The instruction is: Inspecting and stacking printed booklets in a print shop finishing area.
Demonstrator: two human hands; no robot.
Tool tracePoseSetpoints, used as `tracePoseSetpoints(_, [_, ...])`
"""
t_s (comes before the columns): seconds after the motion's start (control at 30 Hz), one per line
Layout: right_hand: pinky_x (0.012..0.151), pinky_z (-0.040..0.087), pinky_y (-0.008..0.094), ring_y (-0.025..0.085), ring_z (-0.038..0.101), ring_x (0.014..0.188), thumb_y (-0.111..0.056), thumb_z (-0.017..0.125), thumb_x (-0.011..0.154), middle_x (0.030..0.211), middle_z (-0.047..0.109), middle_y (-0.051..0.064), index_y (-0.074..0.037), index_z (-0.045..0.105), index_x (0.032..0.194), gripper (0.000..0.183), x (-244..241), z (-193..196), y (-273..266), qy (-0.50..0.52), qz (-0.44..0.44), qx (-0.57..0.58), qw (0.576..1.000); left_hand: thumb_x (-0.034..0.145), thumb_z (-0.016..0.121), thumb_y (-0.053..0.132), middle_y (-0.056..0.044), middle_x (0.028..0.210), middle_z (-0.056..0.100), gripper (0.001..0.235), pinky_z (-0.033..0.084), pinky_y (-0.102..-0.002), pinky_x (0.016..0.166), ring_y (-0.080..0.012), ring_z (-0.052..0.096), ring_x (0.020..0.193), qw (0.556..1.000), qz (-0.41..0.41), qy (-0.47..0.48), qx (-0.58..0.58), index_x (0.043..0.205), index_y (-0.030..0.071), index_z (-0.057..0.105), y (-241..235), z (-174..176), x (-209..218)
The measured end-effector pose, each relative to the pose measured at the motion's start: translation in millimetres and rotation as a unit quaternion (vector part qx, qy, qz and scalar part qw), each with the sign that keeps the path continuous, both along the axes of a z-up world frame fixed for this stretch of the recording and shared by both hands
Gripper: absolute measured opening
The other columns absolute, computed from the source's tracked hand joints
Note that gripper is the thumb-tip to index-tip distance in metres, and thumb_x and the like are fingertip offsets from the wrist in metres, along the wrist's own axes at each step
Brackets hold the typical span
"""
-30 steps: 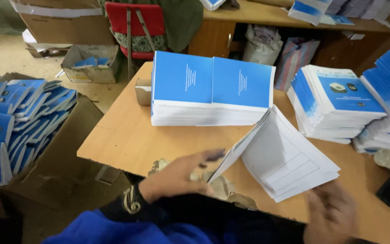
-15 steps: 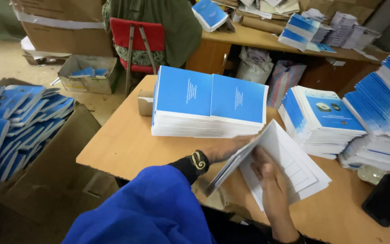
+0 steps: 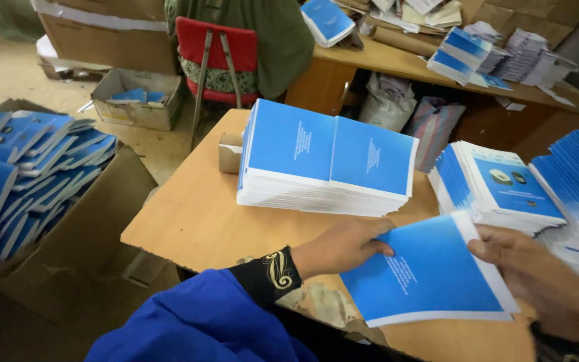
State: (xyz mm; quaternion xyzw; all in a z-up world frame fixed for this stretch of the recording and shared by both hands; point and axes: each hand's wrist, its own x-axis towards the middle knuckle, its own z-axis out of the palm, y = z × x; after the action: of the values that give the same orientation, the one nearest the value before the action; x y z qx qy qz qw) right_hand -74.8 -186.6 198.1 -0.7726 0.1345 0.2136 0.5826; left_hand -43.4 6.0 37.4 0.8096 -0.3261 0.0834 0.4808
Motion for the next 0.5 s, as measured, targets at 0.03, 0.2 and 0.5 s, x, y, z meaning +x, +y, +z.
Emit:
tracePoseSetpoints(0.03, [0.081, 0.043, 0.068, 0.059, 0.055, 0.093, -0.001, 0.042, 0.101, 0.110, 0.063, 0.046, 0.019, 0.056, 0.122, 0.032, 3.1, 10.9, 8.8, 0.009, -0.006, -0.041, 0.999, 0.090, 0.059, 0.020, -0.009, 0.091, 0.070, 0.018, 0.040, -0.044, 0.057, -0.0347, 0.063, 0.076, 0.998, 0.026, -0.050, 0.035, 0.095, 0.009, 0.046, 0.1, 3.6, -3.4])
tracePoseSetpoints(0.2, [0.087, 0.022, 0.049, 0.025, 0.029, 0.099, -0.035, 0.069, 0.089, 0.101, 0.038, 0.007, -0.005, 0.045, 0.064, 0.046, 6.4, 11.7, 48.2, -0.218, -0.013, -0.259, 0.941, 0.090, 0.059, 0.011, -0.014, 0.084, 0.071, 0.029, 0.038, -0.048, 0.044, -0.0395, 0.064, 0.066, 0.965, 0.161, -0.187, 0.090, 0.114, 0.003, 0.045, 3.4, 16.8, -18.5])
tracePoseSetpoints(0.5, [0.087, 0.035, 0.045, 0.028, 0.046, 0.096, -0.031, 0.056, 0.110, 0.105, 0.050, 0.012, -0.008, 0.051, 0.108, 0.024, 211.9, -33.5, -33.6, -0.480, 0.071, -0.197, 0.852, 0.101, 0.048, 0.026, -0.006, 0.124, 0.064, 0.025, 0.053, -0.034, 0.095, -0.0215, 0.065, 0.111, 0.932, 0.211, -0.202, -0.213, 0.119, 0.014, 0.060, 138.1, 64.7, 11.0])
